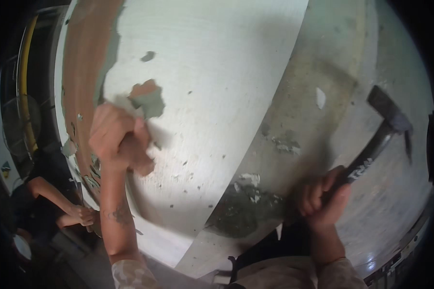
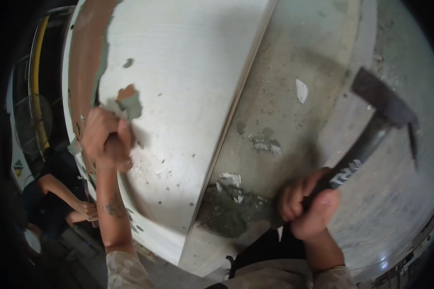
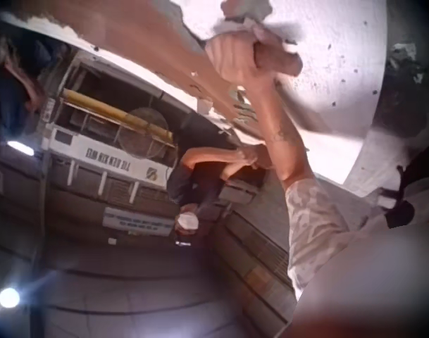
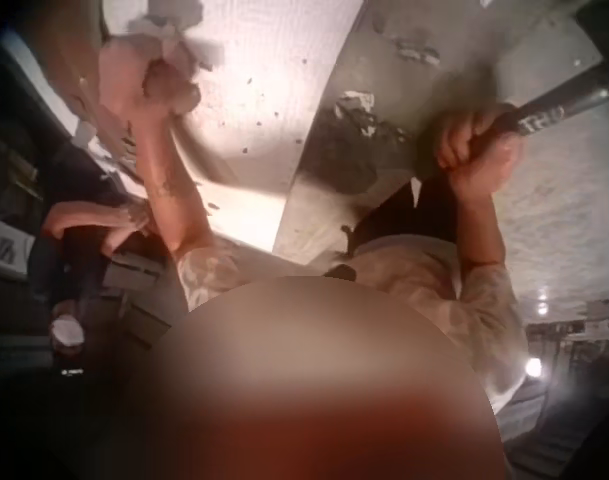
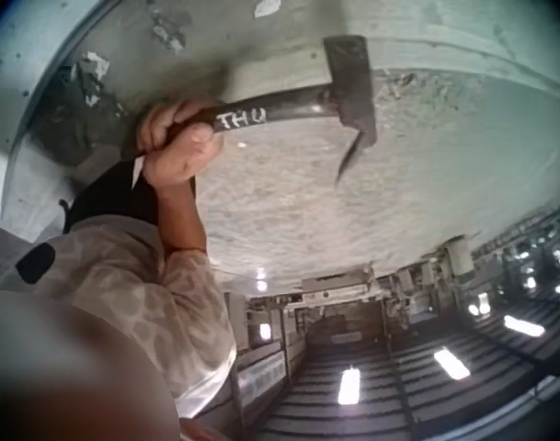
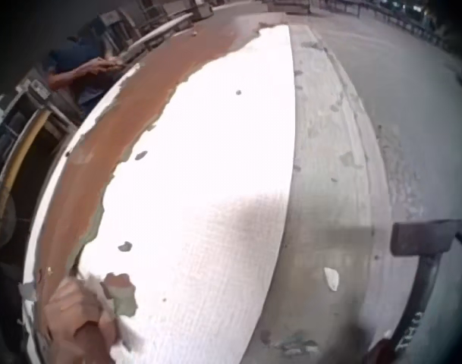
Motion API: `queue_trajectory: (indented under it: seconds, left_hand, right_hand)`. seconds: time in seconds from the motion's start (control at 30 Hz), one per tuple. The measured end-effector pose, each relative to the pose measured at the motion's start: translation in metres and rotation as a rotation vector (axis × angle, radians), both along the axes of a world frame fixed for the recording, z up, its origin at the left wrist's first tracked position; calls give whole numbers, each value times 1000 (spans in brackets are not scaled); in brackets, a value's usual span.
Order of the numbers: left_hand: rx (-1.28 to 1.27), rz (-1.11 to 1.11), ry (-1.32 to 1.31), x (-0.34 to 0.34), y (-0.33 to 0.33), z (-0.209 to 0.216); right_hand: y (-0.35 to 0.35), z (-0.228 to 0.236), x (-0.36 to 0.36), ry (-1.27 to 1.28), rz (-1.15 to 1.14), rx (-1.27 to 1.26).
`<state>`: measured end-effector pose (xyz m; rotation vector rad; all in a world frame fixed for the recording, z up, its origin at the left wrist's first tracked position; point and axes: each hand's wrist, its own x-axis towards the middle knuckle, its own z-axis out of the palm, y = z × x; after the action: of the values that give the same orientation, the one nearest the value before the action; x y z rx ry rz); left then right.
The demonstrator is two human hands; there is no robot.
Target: Chipping off a surface layer from a board using a hammer and chisel.
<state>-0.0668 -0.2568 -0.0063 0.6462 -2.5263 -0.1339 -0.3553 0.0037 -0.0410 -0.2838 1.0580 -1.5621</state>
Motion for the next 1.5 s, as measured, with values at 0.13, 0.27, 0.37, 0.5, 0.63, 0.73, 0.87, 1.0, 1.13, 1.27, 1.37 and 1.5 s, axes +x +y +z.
queue_trajectory:
  seconds: [0.13,0.27,0.37,0.5,0.63,0.73,0.87,1.0,1.13,1.27,1.37,1.5]
  left_hand:
    - [-2,129,-48,-4,10,-6]
    - [-228,202,-79,1,11,-8]
    - [-203,251,-21,8,13,-21]
    - [-228,284,110,11,14,-22]
    - [-197,353,226,6,21,-25]
    - [-131,238,306,23,13,-32]
    - [-124,300,345,7,15,-27]
    - [-274,186,24,23,5,-15]
    - [-69,77,-118,20,18,-24]
    - [-8,142,-97,-12,22,-23]
    - [-19,177,-69,-8,22,-23]
    - [29,179,-26,-3,16,10]
  right_hand:
    - [4,-20,-44,-248,-64,-66]
    - [2,-26,-32,-209,-216,-36]
    - [13,-21,-28,-239,-360,268]
    - [31,-35,-47,-273,-216,-2]
    - [46,-38,-47,-89,-389,0]
    - [48,-43,-35,134,-573,189]
    - [38,-45,-40,-83,-475,113]
    - [24,-33,-24,-230,-409,18]
    - [19,-45,-19,-361,-233,-160]
    - [6,-44,-36,-398,-187,-49]
    - [7,-40,-42,-375,-160,-75]
    - [9,-25,-49,-356,-107,-10]
